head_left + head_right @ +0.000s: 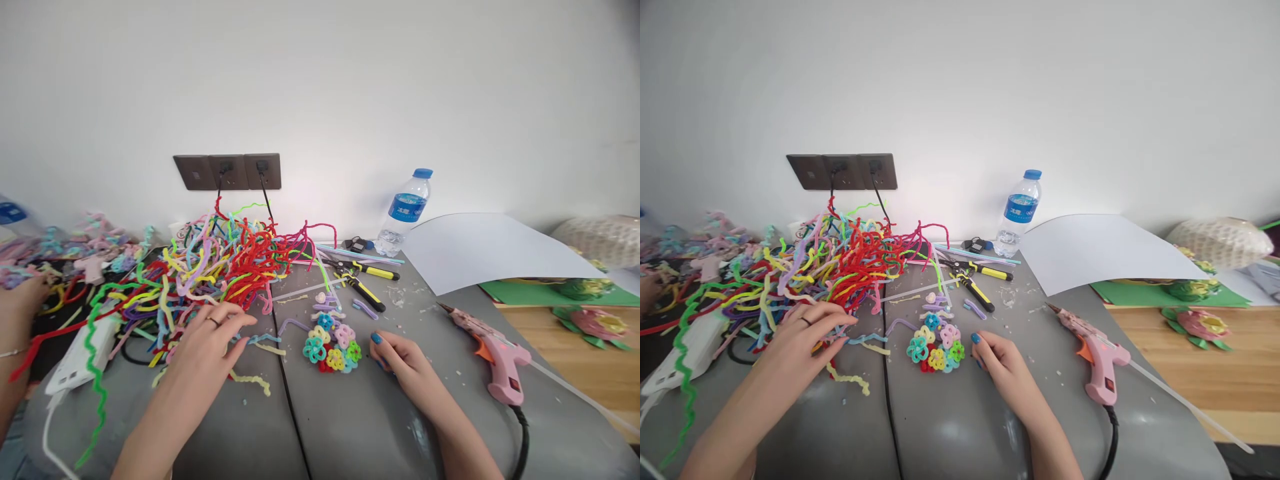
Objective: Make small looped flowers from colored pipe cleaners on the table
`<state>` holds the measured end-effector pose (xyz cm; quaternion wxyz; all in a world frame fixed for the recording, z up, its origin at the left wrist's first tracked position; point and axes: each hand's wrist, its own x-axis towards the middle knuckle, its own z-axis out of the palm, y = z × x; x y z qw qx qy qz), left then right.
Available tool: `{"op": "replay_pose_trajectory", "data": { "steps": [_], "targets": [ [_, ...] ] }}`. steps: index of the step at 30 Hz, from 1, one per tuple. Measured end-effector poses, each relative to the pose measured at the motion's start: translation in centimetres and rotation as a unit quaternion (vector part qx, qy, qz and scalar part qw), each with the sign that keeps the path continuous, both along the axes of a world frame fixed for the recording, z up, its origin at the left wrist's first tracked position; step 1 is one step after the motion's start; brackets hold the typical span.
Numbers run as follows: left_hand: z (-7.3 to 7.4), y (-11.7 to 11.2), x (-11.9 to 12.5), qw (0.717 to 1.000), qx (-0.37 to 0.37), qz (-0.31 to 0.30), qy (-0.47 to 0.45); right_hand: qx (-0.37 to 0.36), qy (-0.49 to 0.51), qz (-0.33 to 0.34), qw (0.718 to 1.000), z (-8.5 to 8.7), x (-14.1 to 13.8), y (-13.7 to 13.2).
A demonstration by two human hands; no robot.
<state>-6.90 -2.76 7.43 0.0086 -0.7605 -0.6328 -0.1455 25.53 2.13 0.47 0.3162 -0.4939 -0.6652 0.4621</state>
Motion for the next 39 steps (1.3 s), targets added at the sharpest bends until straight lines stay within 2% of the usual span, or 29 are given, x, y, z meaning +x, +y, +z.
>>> {"op": "replay_pose_trajectory", "data": {
  "steps": [3, 7, 11, 14, 19, 22, 26, 28, 30, 34, 39],
  "targets": [
    [-0.8, 0.7, 1.4, 0.987, -0.117, -0.103, -0.027, -0.006, 0.003, -0.001, 1.0, 0.0, 0.0, 0.0],
    [-1.9, 1.9, 3.1, 0.976, -0.197, -0.093, 0.001, -0.008, 0.008, 0.0, 1.0, 0.3, -0.1, -0.1],
    [-1.9, 2.5, 3.2, 0.976, -0.188, -0.105, -0.03, 0.002, 0.015, 0.0, 1.0, 0.5, -0.2, -0.2],
    [-1.5, 2.5, 2.9, 0.973, -0.164, -0.116, -0.117, 0.006, 0.02, -0.003, 1.0, 0.5, -0.2, -0.2],
    [-1.1, 2.9, 3.2, 0.951, -0.144, -0.084, -0.259, 0.0, 0.026, -0.007, 1.0, 0.4, -0.1, 0.0],
    [-1.6, 3.4, 4.1, 0.913, -0.157, -0.086, -0.365, 0.001, 0.046, -0.027, 0.999, 0.5, -0.4, -0.1],
    [-2.5, 3.8, 5.6, 0.815, -0.217, -0.096, -0.529, 0.008, 0.132, -0.075, 0.988, 1.8, -2.5, -0.8],
    [-2.8, 3.9, 6.1, 0.78, -0.238, -0.105, -0.569, 0.0, 0.165, -0.062, 0.984, 2.7, -4.3, -1.2],
    [-3.1, 3.9, 6.3, 0.757, -0.259, -0.117, -0.589, -0.022, 0.18, -0.026, 0.983, 3.3, -6.1, -1.5],
    [-3.3, 3.7, 6.2, 0.743, -0.281, -0.132, -0.593, -0.042, 0.169, 0.012, 0.985, 3.4, -8.3, -1.4],
    [-3.1, 3.5, 6.2, 0.756, -0.293, -0.126, -0.571, -0.053, 0.189, -0.013, 0.98, 3.1, -7.7, -1.2]
  ]
}}
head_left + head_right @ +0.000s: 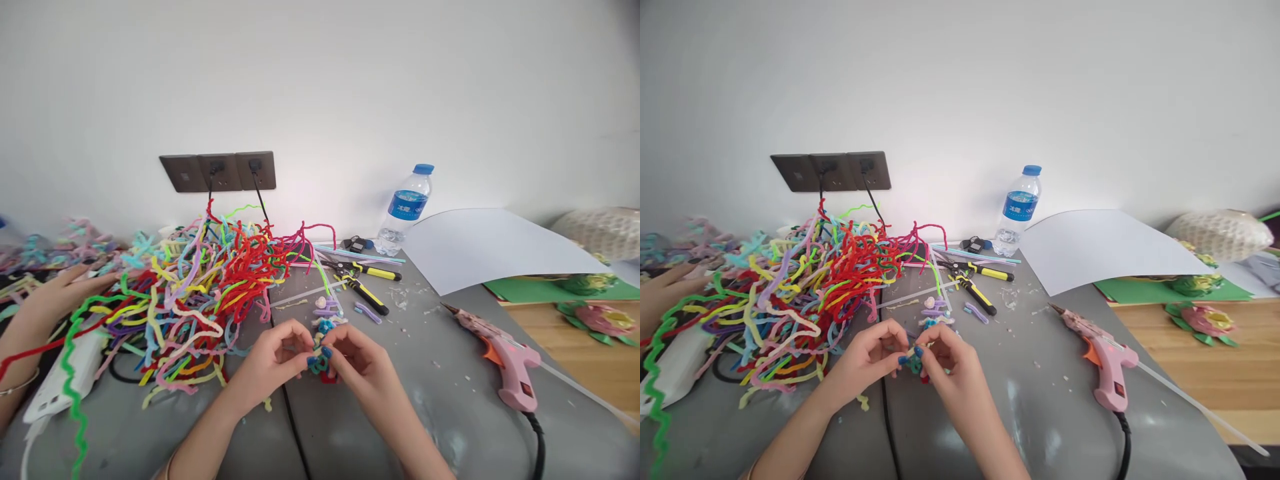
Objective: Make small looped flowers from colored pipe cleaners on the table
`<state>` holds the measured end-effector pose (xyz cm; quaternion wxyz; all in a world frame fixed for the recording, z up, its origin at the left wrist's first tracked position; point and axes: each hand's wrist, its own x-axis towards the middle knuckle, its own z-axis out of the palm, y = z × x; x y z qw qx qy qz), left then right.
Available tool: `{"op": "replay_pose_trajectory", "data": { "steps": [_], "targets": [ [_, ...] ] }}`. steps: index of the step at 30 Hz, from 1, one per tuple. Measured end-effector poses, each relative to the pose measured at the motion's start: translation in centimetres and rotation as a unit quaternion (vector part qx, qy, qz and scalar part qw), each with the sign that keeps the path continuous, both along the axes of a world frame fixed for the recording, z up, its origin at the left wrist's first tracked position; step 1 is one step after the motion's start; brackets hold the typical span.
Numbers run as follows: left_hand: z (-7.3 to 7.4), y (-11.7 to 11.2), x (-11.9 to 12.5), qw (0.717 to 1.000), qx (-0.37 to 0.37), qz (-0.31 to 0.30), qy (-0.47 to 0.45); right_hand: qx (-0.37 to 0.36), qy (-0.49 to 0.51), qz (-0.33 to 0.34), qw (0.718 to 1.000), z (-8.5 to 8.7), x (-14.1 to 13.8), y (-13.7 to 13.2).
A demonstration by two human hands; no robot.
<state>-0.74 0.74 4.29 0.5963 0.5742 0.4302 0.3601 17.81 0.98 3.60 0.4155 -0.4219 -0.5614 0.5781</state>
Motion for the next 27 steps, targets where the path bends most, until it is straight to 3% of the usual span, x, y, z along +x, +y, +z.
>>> {"op": "replay_pose_trajectory", "data": {
  "steps": [4, 9, 15, 22, 27],
  "targets": [
    [0.1, 0.1, 0.2, 0.998, 0.05, 0.0, 0.037, 0.017, 0.02, -0.047, 0.999, -0.3, 0.5, -0.2],
    [-0.2, 0.2, 0.4, 0.992, 0.097, 0.034, 0.069, 0.091, -0.046, -0.104, 0.989, -1.2, 0.3, -0.4],
    [-0.1, 0.0, 0.7, 0.989, 0.113, 0.052, 0.078, 0.2, -0.133, -0.147, 0.96, -0.6, 0.5, -0.4],
    [-0.8, -0.5, 1.3, 0.984, 0.149, 0.06, 0.082, 0.294, -0.144, -0.219, 0.919, -0.5, 0.2, -0.9],
    [-0.9, -0.1, 0.9, 0.97, 0.205, 0.079, 0.106, 0.315, -0.129, -0.199, 0.919, -0.4, 0.9, -1.0]
  ]
}}
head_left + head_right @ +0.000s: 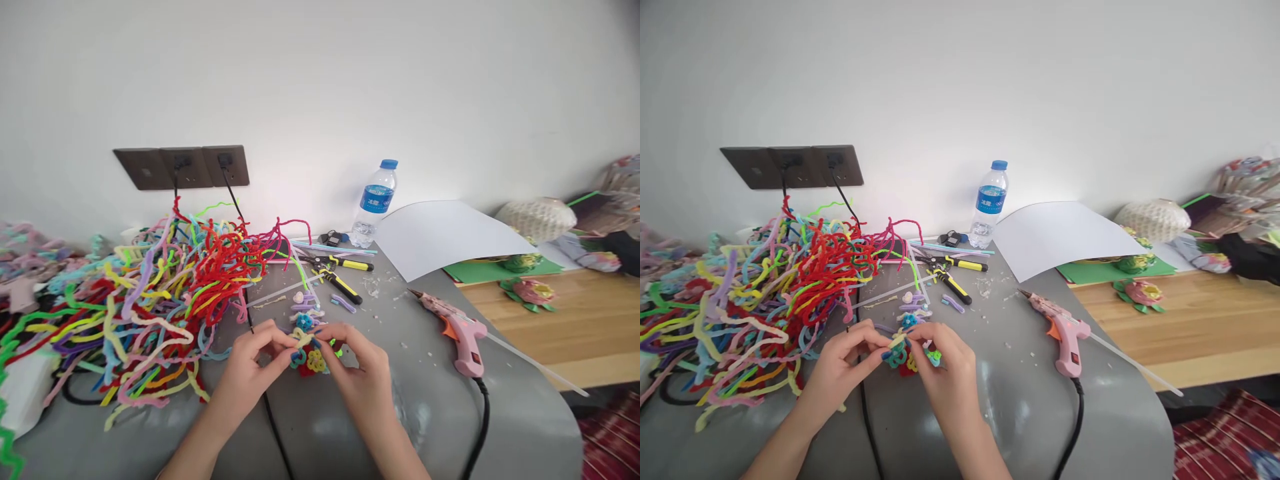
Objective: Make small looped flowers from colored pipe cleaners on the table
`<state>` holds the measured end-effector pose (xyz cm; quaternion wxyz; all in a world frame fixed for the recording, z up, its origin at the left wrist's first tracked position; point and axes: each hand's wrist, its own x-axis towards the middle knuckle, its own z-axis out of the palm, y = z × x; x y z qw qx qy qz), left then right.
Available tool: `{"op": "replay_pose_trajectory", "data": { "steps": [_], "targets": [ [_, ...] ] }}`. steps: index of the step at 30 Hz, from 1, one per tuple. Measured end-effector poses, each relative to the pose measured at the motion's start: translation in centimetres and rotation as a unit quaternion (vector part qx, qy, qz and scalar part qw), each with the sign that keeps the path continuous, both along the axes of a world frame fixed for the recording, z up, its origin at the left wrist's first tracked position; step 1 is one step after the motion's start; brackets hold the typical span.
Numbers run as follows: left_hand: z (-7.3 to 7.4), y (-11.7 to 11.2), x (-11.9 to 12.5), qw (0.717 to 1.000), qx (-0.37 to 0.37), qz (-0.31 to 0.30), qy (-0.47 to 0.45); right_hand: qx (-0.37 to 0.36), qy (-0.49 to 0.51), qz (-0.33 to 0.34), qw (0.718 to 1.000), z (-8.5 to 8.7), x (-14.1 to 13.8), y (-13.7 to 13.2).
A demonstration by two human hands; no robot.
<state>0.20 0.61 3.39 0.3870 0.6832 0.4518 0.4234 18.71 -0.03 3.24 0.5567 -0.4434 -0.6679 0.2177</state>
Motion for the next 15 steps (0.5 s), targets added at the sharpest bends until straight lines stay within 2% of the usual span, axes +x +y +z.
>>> {"op": "replay_pose_trajectory", "data": {
  "steps": [2, 4, 7, 10, 13, 15],
  "targets": [
    [0.1, 0.2, -0.3, 0.999, 0.023, 0.02, 0.01, -0.011, -0.009, 0.009, 1.0, 0.0, 1.0, 0.1],
    [0.1, 0.3, -0.7, 0.998, 0.041, 0.046, 0.009, -0.03, -0.014, -0.019, 0.999, -0.1, 2.7, 0.0],
    [-0.3, 0.4, -1.4, 0.995, 0.05, 0.088, 0.003, -0.067, -0.004, -0.123, 0.99, -0.6, 6.2, -0.3],
    [-0.9, 0.4, -1.8, 0.992, 0.045, 0.113, 0.019, -0.088, 0.019, -0.24, 0.966, -0.9, 10.1, -0.9],
    [-1.3, 0.5, -1.8, 0.991, 0.047, 0.12, 0.03, -0.118, 0.037, -0.273, 0.954, -0.8, 12.5, -1.4],
    [-1.3, 0.7, -1.8, 0.991, 0.055, 0.116, 0.026, -0.13, 0.046, -0.266, 0.954, -0.6, 12.8, -1.5]
  ]
}}
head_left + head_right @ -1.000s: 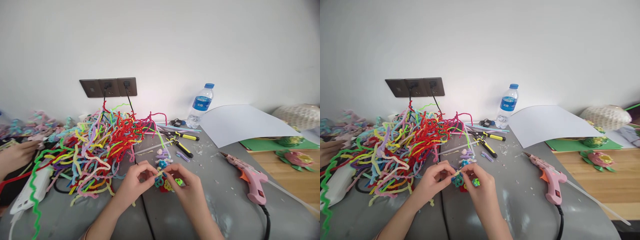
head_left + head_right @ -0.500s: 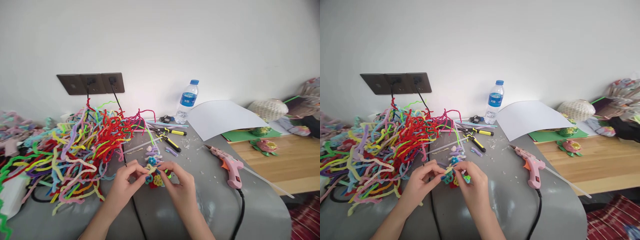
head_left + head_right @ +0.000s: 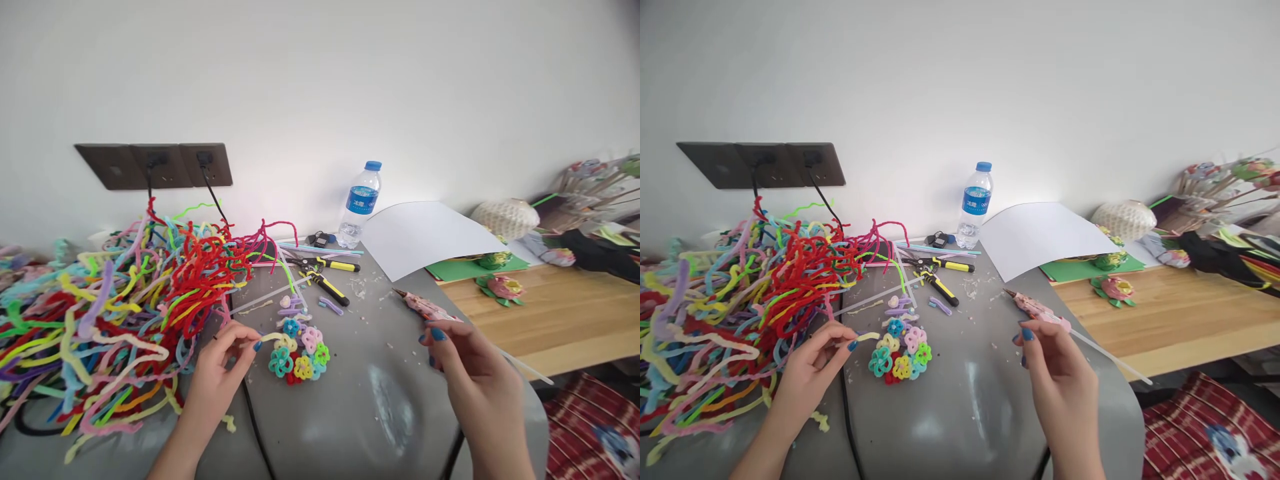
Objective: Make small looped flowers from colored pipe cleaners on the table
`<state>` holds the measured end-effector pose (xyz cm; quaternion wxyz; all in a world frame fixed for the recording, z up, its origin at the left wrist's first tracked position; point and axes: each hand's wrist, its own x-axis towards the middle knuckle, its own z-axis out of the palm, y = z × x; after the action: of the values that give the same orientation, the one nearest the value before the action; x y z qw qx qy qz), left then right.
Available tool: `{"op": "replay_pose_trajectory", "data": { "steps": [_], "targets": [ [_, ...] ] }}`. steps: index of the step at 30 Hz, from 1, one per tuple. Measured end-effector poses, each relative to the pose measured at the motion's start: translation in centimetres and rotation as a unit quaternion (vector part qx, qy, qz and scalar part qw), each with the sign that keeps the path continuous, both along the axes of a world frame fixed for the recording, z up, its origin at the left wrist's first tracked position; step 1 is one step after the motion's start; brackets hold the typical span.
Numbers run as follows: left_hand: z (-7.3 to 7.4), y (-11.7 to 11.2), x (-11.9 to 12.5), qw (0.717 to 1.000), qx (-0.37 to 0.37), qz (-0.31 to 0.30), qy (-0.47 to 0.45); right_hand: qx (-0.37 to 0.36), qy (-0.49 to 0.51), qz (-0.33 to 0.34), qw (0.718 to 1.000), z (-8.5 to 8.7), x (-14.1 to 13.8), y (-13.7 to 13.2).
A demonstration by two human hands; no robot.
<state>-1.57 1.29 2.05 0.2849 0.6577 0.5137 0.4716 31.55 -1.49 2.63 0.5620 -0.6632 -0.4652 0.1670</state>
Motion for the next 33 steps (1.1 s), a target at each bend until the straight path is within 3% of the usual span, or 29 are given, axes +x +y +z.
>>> {"op": "replay_pose_trajectory", "data": {
  "steps": [5, 10, 13, 17, 25, 33],
  "targets": [
    [0.0, 0.1, 0.1, 0.999, -0.002, -0.017, -0.03, -0.028, -0.002, 0.14, 0.99, 0.3, -3.3, 0.9],
    [-0.2, -0.2, 0.3, 0.997, -0.019, -0.015, -0.067, -0.047, -0.026, 0.314, 0.948, 0.9, -8.9, 1.5],
    [0.1, -0.5, 0.4, 0.997, -0.006, -0.039, -0.067, -0.02, -0.026, 0.374, 0.927, 1.0, -11.4, 1.6],
    [0.4, -0.8, 0.7, 0.996, 0.027, -0.071, -0.054, 0.0, -0.037, 0.386, 0.922, 0.8, -12.6, 1.7],
    [0.3, -0.7, 1.0, 0.987, 0.067, -0.14, -0.036, 0.038, -0.024, 0.395, 0.917, 0.7, -11.0, 1.7],
    [0.0, -1.1, 1.2, 0.985, 0.035, -0.168, -0.006, 0.006, -0.012, 0.408, 0.913, 0.8, -11.5, 1.3]
  ]
}}
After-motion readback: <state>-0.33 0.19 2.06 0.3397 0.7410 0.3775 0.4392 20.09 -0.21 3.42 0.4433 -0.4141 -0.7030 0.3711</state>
